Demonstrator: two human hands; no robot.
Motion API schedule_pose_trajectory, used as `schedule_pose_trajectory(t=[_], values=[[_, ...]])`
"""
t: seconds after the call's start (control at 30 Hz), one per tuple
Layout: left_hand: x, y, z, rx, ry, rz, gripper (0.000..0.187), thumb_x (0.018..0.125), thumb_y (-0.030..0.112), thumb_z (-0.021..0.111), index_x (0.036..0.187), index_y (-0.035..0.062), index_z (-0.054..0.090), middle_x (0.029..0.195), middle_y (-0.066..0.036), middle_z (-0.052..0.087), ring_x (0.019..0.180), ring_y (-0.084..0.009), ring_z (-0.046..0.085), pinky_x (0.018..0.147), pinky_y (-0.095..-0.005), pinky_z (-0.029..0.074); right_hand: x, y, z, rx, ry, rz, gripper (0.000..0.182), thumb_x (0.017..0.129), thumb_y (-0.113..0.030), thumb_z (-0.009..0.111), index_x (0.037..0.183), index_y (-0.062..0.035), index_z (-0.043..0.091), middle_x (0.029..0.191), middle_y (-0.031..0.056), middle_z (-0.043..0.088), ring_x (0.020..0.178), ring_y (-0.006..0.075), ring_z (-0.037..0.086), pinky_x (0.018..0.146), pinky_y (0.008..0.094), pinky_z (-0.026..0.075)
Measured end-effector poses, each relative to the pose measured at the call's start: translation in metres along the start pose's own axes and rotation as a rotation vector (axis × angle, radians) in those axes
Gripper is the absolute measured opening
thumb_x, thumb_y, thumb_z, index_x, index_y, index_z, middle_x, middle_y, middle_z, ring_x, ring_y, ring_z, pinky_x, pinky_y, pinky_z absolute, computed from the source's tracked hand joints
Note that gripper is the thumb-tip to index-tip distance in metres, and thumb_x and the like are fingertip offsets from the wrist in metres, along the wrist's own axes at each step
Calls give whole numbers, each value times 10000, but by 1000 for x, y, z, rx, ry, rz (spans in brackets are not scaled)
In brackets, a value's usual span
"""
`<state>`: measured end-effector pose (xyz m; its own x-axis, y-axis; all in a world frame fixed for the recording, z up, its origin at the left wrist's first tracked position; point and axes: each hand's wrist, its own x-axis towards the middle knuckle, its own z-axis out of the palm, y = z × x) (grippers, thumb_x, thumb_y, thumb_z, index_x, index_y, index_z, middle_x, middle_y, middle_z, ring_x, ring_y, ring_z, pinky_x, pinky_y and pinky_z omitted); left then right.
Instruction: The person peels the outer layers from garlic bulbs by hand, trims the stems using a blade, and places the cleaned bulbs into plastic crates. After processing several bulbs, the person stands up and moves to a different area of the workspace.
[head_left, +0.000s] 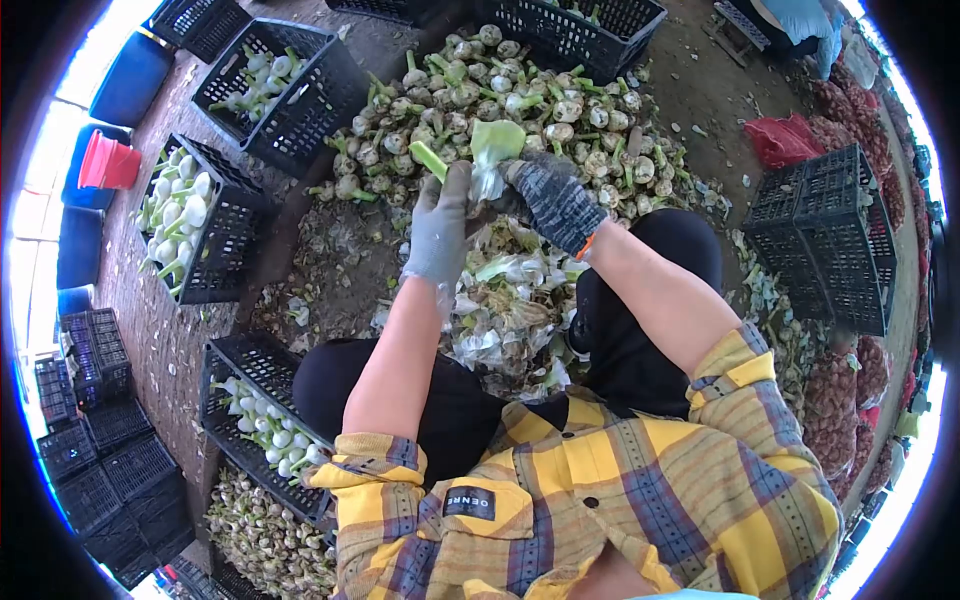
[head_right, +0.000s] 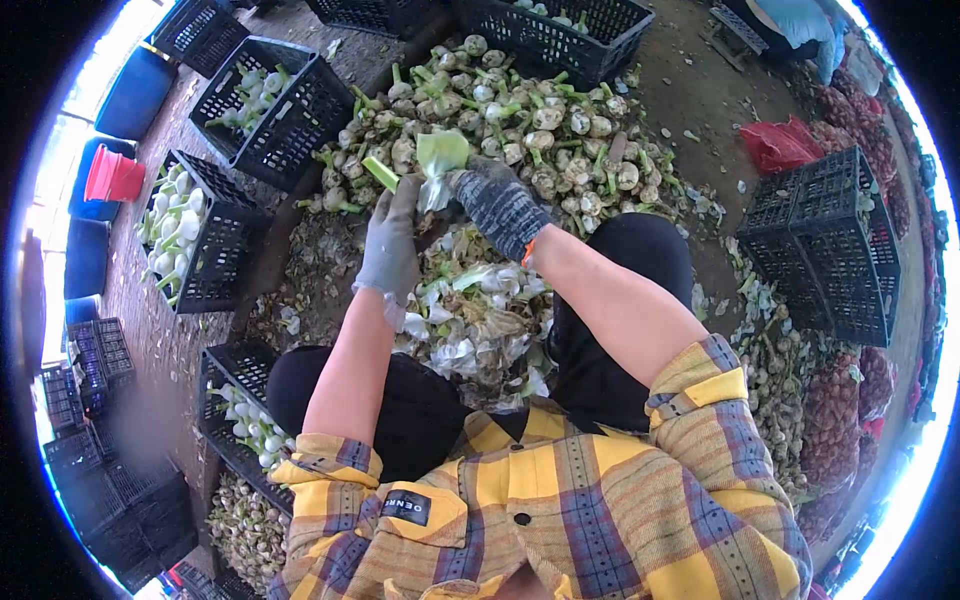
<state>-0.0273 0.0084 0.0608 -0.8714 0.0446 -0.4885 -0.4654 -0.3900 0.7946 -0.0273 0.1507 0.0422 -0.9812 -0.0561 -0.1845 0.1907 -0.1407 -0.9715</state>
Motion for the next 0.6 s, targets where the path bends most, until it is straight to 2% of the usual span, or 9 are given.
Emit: schedule_pose_trajectory(t=[0.1,0.17,0.23,0.3,0.4,0.43,0.47,0.53,0.6], values=[[12,0,-11,-90,18,4,270,883,284,556,1074,95,533,927,-42,587,761,-121,590,610,-261,536,4,0,-4,204,41,-32,165,862,-127,480,933,-18,582,803,74,616,717,169,597,618,286,479],[27,-3,-24,-137,36,27,268,892,296,536,1040,72,534,892,-50,592,754,-146,589,624,-286,541,7,-9,-6,698,112,200,170,869,-114,448,943,-43,583,812,71,624,730,196,616,620,303,494],[30,4,-26,-302,53,33,244,901,284,518,1019,71,536,881,-52,596,764,-165,591,637,-311,541,23,3,-21,136,130,-185,211,886,-151,433,986,-9,553,854,114,617,763,243,615,681,376,519],[32,10,-33,-422,54,40,239,916,292,474,992,75,541,868,-64,600,780,-198,594,663,-361,537,3,-31,-14,520,214,177,251,905,-174,415,1036,5,534,921,151,613,812,259,615,741,392,526],[32,20,-37,-500,91,25,272,916,334,458,980,86,548,873,-66,602,779,-195,596,660,-375,531,8,-9,-17,-394,-225,-221,218,897,-172,415,984,-34,559,677,145,603,609,253,614,529,342,485],[25,23,-32,-418,142,81,331,912,396,448,980,90,554,885,-71,606,780,-191,601,655,-358,526,8,-3,-10,-955,-248,-618,232,897,-198,409,976,-43,563,629,156,582,588,299,606,509,348,473],[21,23,-31,-367,136,109,349,909,410,453,990,86,555,885,-67,607,778,-185,601,648,-346,523,-1,0,-14,-1282,-377,-672,248,892,-201,418,1012,-34,558,630,163,575,596,311,605,511,348,470],[17,22,-31,-265,123,165,387,903,438,463,1010,78,558,886,-60,608,774,-172,601,636,-321,517,-6,-9,4,-1434,-544,-382,299,864,-239,492,1045,-10,561,697,192,593,621,336,601,537,365,478],[18,19,-32,-177,98,262,433,896,463,465,1030,63,560,883,-55,605,769,-156,597,627,-301,511,-4,0,6,-1210,-396,-338,373,841,-310,536,1067,-16,566,748,181,612,630,306,615,552,376,482]])
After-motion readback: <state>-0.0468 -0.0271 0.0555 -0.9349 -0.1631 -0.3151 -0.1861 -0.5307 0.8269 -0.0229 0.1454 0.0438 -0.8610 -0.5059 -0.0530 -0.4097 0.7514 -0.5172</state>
